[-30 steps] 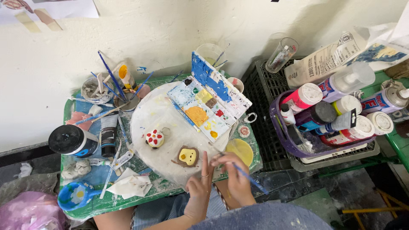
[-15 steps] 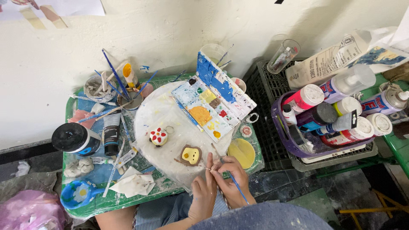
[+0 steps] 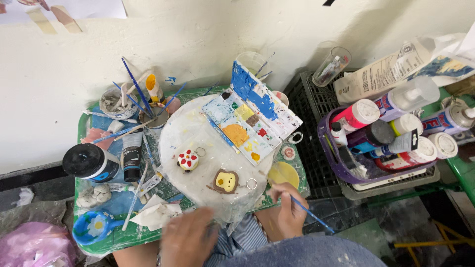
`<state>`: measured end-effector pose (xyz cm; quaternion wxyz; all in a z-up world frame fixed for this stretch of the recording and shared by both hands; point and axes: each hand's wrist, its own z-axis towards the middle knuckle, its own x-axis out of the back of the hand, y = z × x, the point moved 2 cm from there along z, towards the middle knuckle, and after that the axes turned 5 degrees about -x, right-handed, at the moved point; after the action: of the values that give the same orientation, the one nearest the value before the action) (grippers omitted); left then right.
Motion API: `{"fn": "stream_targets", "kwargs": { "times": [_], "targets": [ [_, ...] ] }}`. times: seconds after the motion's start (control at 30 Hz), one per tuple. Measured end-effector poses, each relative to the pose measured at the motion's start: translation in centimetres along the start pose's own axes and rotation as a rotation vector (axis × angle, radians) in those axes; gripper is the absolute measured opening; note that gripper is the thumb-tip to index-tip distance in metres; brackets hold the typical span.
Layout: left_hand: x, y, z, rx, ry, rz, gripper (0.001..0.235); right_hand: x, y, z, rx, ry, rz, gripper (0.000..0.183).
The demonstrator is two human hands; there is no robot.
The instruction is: The person paints small clay figures, including a mushroom and a slice of bread, using a thin paintbrush and colors from an artist palette. They apply paint to the figures by hand while they sit on a white work surface.
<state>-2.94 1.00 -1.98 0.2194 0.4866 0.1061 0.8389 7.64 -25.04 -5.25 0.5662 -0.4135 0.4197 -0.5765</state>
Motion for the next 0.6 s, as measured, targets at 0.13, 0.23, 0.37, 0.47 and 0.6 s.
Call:
{"fn": "stream_targets", "kwargs": {
  "times": [0.13, 0.23, 0.37, 0.47, 0.6],
  "targets": [
    [1.6, -2.3, 0.6, 0.074, 0.08, 0.051, 0.039, -0.9, 2.6, -3.2, 0.103, -0.122, 0.131, 0.022],
    [0.3, -2.7, 0.8, -0.087, 0.077, 0.063, 0.04, -2.1, 2.5, -5.0, 0.03, -0.155, -0.018, 0.014],
    [-1.5, -3.5, 0.8, -0.138, 0.028, -0.001, 0.046, -3.0, 0.8, -4.0, 0.192, -0.295, -0.21, 0.008],
    [-2.5, -3.9, 1.1, -0.189, 0.038, -0.038, 0.046, -3.5, -0.8, -3.7, 0.29, -0.297, -0.398, 0.012],
    [-3.0, -4.1, 1.0, -0.232, 0.004, -0.059, 0.049, -3.9, -0.5, -3.7, 0.204, -0.27, -0.409, 0.015]
  ]
}}
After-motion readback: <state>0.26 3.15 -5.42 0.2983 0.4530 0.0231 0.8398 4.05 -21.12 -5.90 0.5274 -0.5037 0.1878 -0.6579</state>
